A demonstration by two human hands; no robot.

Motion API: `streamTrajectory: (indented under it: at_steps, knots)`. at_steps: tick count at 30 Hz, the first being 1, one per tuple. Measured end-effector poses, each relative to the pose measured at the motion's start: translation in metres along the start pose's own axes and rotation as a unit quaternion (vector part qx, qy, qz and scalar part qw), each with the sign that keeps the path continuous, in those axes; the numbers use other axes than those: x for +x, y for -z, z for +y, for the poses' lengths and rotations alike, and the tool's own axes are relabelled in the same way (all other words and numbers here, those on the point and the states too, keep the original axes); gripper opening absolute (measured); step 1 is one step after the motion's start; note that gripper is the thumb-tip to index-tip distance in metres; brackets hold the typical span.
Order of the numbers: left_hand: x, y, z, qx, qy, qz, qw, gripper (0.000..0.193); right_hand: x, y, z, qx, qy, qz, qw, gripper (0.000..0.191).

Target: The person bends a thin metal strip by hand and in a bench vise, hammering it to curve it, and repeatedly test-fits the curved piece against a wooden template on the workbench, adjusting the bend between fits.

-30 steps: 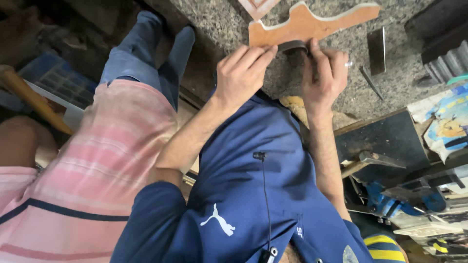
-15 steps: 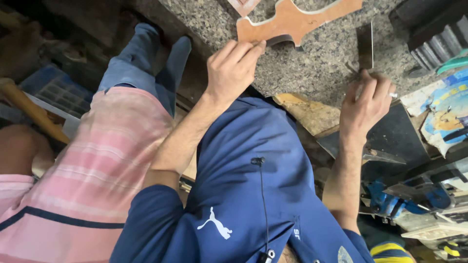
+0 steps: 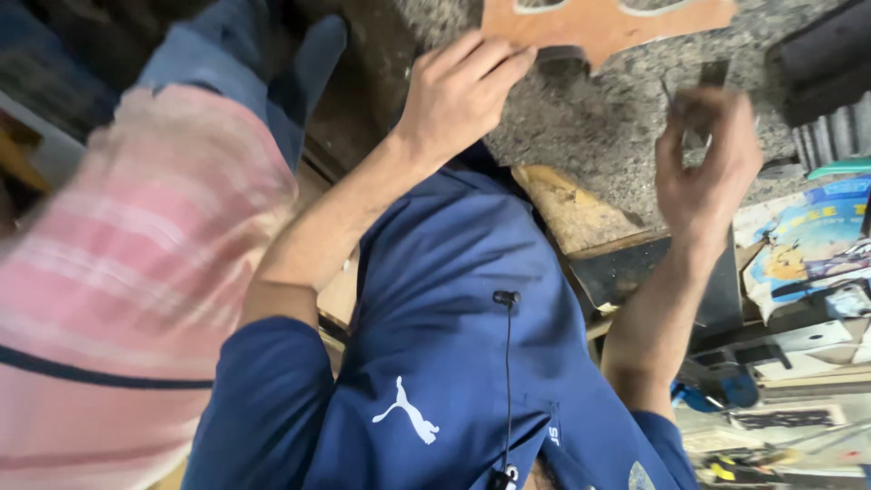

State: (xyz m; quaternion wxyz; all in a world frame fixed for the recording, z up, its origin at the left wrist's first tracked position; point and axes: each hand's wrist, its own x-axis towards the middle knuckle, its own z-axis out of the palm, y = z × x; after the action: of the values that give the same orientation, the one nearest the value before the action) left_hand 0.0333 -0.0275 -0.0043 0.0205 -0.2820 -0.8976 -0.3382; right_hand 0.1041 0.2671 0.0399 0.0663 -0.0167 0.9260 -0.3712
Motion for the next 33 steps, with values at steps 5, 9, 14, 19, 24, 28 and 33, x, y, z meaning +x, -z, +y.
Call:
streamTrajectory:
  at_steps: [5, 9, 14, 19, 24, 28, 33]
  knots:
    - [-0.009, -0.008, -0.005, 0.017, -0.006, 0.032, 0.999, 0.028, 0.066, -0.012, -0.006, -0.008, 0.114, -0.091, 0.989, 0.027]
    - [-0.01, -0.01, -0.008, 0.027, -0.022, 0.02, 0.999, 0.028, 0.098, -0.015, -0.02, -0.025, 0.22, -0.119, 0.968, 0.023]
    - [-0.011, -0.012, -0.011, 0.032, -0.023, 0.031, 0.999, 0.026, 0.117, -0.017, -0.023, -0.06, 0.266, -0.158, 0.949, 0.03]
    - [-0.014, -0.016, -0.013, 0.021, -0.022, 0.027, 0.999, 0.026, 0.12, -0.018, -0.02, -0.077, 0.278, -0.18, 0.94, 0.032]
    - [-0.014, -0.017, -0.014, 0.031, -0.031, 0.032, 0.998, 0.026, 0.119, -0.019, -0.022, -0.084, 0.288, -0.183, 0.936, 0.029]
    - [-0.014, -0.016, -0.012, 0.019, -0.024, 0.031, 0.999, 0.027, 0.12, -0.021, -0.024, -0.088, 0.295, -0.18, 0.934, 0.026]
    - [-0.014, -0.018, -0.012, 0.005, -0.024, 0.035, 0.999, 0.031, 0.127, -0.015, -0.018, -0.091, 0.298, -0.182, 0.933, 0.022]
